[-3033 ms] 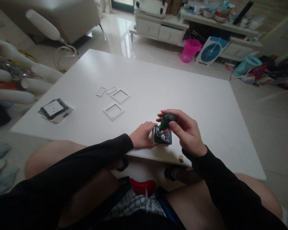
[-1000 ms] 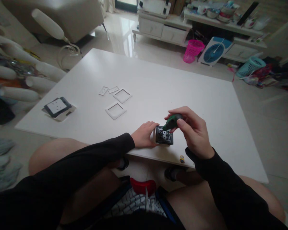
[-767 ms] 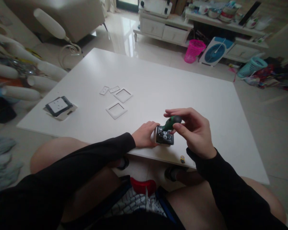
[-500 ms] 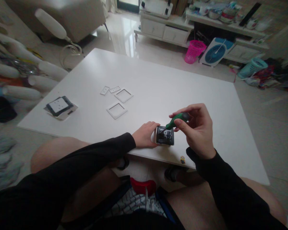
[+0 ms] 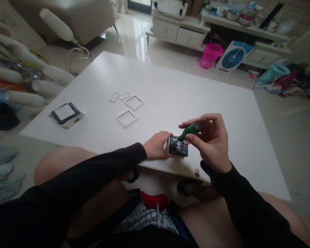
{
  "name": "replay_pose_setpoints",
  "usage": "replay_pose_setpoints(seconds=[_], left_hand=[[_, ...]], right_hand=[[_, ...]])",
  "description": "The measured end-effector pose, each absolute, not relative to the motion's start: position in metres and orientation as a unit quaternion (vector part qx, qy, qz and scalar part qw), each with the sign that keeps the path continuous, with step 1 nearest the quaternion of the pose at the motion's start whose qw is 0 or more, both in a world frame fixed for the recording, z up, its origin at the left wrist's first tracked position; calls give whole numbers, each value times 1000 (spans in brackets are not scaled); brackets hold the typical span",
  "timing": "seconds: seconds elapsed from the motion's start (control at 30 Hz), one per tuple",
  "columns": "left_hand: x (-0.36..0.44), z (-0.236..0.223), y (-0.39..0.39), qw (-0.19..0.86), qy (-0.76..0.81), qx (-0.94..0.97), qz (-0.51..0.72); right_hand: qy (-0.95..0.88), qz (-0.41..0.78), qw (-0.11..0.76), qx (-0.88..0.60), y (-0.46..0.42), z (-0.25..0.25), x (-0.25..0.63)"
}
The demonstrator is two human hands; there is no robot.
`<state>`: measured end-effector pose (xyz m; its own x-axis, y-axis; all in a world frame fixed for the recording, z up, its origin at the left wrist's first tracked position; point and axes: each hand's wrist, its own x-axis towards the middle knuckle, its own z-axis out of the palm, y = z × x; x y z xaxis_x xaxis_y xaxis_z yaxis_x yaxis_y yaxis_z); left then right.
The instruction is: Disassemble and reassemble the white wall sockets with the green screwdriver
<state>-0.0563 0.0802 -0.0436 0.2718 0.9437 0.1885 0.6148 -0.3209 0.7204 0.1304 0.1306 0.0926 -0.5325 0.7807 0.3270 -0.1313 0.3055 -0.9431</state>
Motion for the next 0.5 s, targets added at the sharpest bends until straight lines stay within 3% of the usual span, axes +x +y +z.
replay_pose_setpoints(seconds=[0.17, 0.37, 0.5], left_hand=[[-57, -47, 81, 258, 510, 755, 321], [-57, -46, 81, 265, 515, 753, 312], [-56, -46, 81, 261, 515, 754, 313]], right_hand=[[-717, 533, 383, -235, 131, 95, 132], [-694, 529, 420, -250, 130, 95, 130], [-700, 544, 397, -237, 129, 96, 132]])
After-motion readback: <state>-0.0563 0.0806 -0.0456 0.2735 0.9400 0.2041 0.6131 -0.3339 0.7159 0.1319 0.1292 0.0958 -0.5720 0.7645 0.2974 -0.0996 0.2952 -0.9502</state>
